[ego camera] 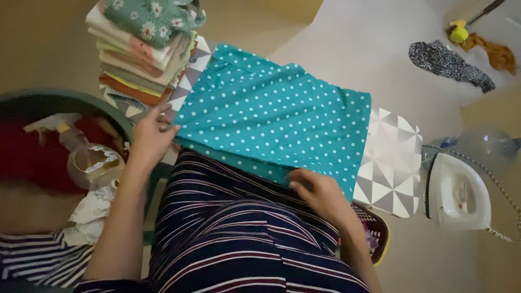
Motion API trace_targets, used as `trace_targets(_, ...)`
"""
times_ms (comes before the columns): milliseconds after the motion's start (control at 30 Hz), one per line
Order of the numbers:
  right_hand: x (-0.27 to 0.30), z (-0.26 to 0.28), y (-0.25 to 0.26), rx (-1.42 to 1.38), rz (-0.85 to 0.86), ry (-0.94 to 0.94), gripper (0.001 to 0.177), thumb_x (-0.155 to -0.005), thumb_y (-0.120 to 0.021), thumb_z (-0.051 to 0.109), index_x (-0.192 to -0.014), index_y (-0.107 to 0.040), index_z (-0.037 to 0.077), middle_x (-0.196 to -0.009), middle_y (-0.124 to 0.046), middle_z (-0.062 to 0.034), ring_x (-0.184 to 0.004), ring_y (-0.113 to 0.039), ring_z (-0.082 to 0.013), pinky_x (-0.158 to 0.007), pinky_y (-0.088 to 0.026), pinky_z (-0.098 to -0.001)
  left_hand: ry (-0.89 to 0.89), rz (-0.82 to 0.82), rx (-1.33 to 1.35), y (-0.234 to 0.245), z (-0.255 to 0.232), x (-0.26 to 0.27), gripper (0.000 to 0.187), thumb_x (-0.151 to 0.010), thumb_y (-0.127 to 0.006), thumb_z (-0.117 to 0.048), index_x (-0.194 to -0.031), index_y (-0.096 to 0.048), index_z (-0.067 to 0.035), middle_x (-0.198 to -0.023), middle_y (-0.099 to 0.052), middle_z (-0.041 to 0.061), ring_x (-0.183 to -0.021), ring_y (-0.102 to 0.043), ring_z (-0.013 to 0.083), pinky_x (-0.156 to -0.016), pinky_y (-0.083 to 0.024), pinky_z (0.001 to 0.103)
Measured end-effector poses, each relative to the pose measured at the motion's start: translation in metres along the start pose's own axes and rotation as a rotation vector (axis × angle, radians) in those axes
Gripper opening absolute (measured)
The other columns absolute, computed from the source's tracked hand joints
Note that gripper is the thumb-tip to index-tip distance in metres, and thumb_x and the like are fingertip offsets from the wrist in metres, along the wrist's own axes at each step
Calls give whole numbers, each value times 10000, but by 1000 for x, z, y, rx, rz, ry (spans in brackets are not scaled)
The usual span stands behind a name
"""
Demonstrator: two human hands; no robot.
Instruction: The person irons a blue dotted piece of clothing on an ironing board, spraying it with a liquid and folding it multiple times between ironing different sections.
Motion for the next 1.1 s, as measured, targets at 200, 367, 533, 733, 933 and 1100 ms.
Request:
trace_targets(200,19,-29,30,-48,-325,-89,358,-788,-811,188,-1094,-655,85,-995,-689,-143,-877,-674,-305,-773,-555,-415,-106,20,-51,-4,0,0,445,-875,-773,-87,-1305,-665,-45,-1035,-719,125,-897,-709,211,-789,-572,358)
trace_targets(367,35,-69,27,259,-437,-107,556,-611,-858,97,-1115,-624,80,-1039,-586,-213,-993,-586,-404,-825,-499,-485,-50,121,-29,-4,8,0,428,-883,-762,-99,-1295,-660,-44,-994,-727,113,-865,-705,225,-764,-559,363)
trace_targets(533,52,-113,29,162,-525,-148,469,-668,-787,20,-1101,-618,79,-1080,-575,-216,-1005,-606,-393,-847,-523,-465,1,-83,-241,12,-4,11,446,-876,-795,-154,-1284,-682,-16,-958,-725,164,-861,-699,278,-745,-530,409)
trace_targets(733,67,-132,27,220,-602,-189,496,-631,-795,9,-1087,-614,83,-1065,-559,-215,-999,-592,-425,-852,-513,-494,-68,-53,-383,-6,-2,13,351,-884,-765,-174,-1148,-709,50,-961,-731,224,-870,-710,361,-788,-550,452)
trace_targets(933,73,-155,13,63,-615,-292,447,-701,-745,11,-1114,-588,77,-1107,-516,-247,-962,-600,-436,-824,-533,-488,-256,-53,-509,-10,9,5,355,-858,-807,-256,-967,-714,69,-987,-702,277,-956,-675,426,-866,-539,477)
trace_targets(1100,80,-166,30,-34,-668,-346,261,-805,-667,44,-1061,-654,91,-1026,-611,-171,-821,-692,-330,-764,-574,-426,43,58,-210,-7,23,-7,411,-801,-797,-204,-1078,-691,81,-952,-708,211,-869,-693,348,-760,-537,441)
Point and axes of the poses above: each hand's wrist, its own x-axis away from the middle knuckle, its own y-axis out of the back of the hand, z = x × y, the point moved 9 cm from there along -x, towards the middle knuckle
